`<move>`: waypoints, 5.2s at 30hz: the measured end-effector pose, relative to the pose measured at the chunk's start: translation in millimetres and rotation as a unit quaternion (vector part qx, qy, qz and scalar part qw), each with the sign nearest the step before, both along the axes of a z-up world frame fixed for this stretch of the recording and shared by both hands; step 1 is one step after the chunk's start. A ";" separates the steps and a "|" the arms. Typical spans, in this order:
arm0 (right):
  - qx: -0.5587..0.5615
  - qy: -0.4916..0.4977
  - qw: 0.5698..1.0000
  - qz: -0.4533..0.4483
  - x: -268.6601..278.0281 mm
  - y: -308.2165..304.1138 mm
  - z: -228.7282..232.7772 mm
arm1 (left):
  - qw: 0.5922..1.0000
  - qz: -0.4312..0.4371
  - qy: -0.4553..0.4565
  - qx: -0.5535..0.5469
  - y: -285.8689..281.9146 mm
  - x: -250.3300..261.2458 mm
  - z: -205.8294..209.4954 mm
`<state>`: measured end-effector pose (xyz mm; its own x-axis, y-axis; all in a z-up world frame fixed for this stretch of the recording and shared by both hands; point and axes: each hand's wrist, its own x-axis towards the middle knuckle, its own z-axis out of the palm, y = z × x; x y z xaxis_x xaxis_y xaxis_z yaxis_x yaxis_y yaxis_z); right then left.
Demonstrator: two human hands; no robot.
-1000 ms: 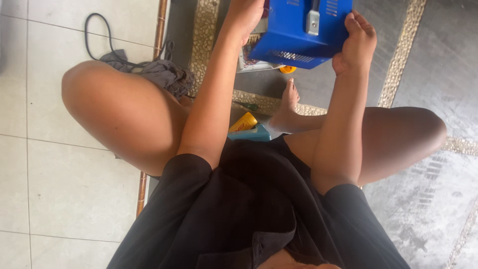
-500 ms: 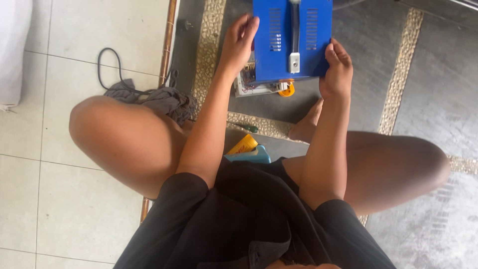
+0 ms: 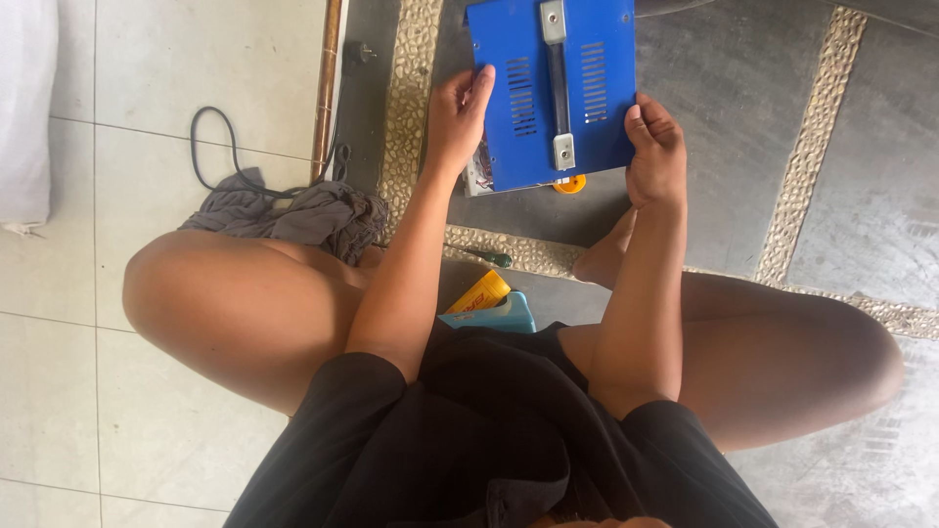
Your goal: The person sits on the floor and assembles a blue electronic device. They insert a small component into the device, then use a screwdriver to tighten screws on the casing. The person then places the device on the floor and continues to adjust it.
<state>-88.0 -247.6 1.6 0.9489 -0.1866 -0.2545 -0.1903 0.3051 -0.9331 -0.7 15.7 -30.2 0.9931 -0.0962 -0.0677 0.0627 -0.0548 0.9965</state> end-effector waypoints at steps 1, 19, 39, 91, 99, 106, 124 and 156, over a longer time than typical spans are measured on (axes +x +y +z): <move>-0.003 -0.002 1.000 0.000 -1.3 -0.8 -2.0 | 1.000 0.006 0.018 0.014 -2.4 0.3 -0.7; -0.056 -0.017 0.998 0.034 -15.0 12.4 -6.9 | 0.975 0.133 -0.001 0.180 -0.7 10.1 -8.4; -0.316 -0.022 0.948 0.012 -12.4 39.3 23.8 | 0.803 -0.172 -0.239 0.518 -66.7 -41.2 31.0; -0.040 0.047 0.993 -0.100 -20.5 -12.6 -110.1 | 0.976 -0.004 0.208 0.066 45.5 -17.7 -124.5; 0.033 0.037 0.994 -0.093 -30.1 -8.3 -159.6 | 0.977 -0.060 0.203 -0.002 19.5 -53.3 -136.5; 0.054 0.059 0.991 -0.103 -23.4 -5.8 -178.3 | 0.985 -0.034 0.169 -0.031 -4.3 -63.1 -138.2; -0.018 0.113 0.993 -0.036 -9.7 17.9 -193.4 | 0.976 0.143 0.068 0.148 -4.1 -64.5 -155.0; -0.453 0.097 0.886 0.000 -17.0 23.4 -203.9 | 0.942 0.110 0.173 0.264 8.4 -60.2 -155.6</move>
<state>-104.9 -224.2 -202.3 0.9040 -0.3973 -0.1581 -0.3734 -0.5534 -0.7445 -61.0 24.1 -185.8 0.8946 0.2480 -0.3718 0.4469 -0.4853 0.7516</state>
